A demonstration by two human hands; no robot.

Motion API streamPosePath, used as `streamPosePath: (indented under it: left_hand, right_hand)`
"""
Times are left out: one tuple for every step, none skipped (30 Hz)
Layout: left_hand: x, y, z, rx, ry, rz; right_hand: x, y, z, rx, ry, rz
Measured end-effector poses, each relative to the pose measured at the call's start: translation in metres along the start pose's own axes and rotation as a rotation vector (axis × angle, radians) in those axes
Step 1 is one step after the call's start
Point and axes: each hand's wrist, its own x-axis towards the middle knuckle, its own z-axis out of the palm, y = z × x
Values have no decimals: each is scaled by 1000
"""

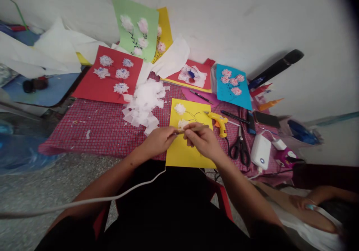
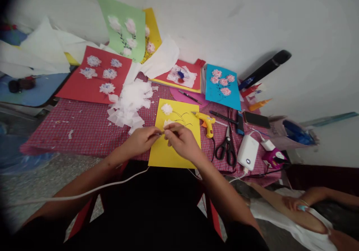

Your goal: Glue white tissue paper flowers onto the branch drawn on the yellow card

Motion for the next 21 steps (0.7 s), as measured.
streamPosePath:
  left_hand:
    - [6,-3,-2,-37,40,-30]
    - [13,-5,-4,-77,70,-55]
    - [18,-7,-6,-109,94,-70]
    - [23,-9,-7,-123,107,-78]
    - [27,-11,-7,-117,112,-80]
    - [30,-12,-7,-96,112,-78]
    - [32,-14,-6,-73,111,-74]
    - [34,-15,-6,-49,109,-70]
    - [36,-16,-5,-29,105,-67]
    - [37,-16,-5,-13,97,-63]
    - [38,-16,-5,4,85,-60]
    - [39,-16,-5,25,68,-58]
    - [40,-16,-5,47,51,-56]
    - [41,-16,-5,68,36,-55]
    - [41,-15,-6,86,26,-58]
    - [41,-15,-6,102,23,-61]
    - [42,-15,-6,115,21,-64]
    - [42,-15,-6,126,23,-65]
    - [42,-15,-6,134,24,-65]
    - [42,-16,-6,139,24,-62]
    - [42,-16,-5,144,24,-58]
  right_hand:
    - [11,-7,-6,-67,3,-44]
    - [22,-15,-10,-150,7,-94]
    - [33,-21,-13,-253,-29,-141]
    - [43,-28,-14,-350,-66,-187]
    - [52,-34,-14,-449,-109,-222]
    - [60,-39,-13,-549,-162,-243]
    - [67,-44,-11,-635,-207,-253]
    - [72,-48,-9,-713,-246,-259]
    - [76,-51,-6,-780,-279,-256]
    - [78,-53,-4,-834,-305,-244]
    - [80,-55,-3,-878,-325,-230]
    - [81,-56,-1,-912,-341,-215]
    - [82,-56,-1,-938,-352,-202]
    - [83,-56,0,-954,-361,-197]
    - [84,-54,0,-963,-366,-199]
    - [85,-53,0,-967,-368,-206]
    - [85,-51,0,-967,-370,-213]
    - [86,-50,0,-965,-374,-219]
    - [86,-49,1,-963,-377,-224]
    - [86,-49,1,-963,-377,-231]
    - [86,-49,1,-964,-376,-238]
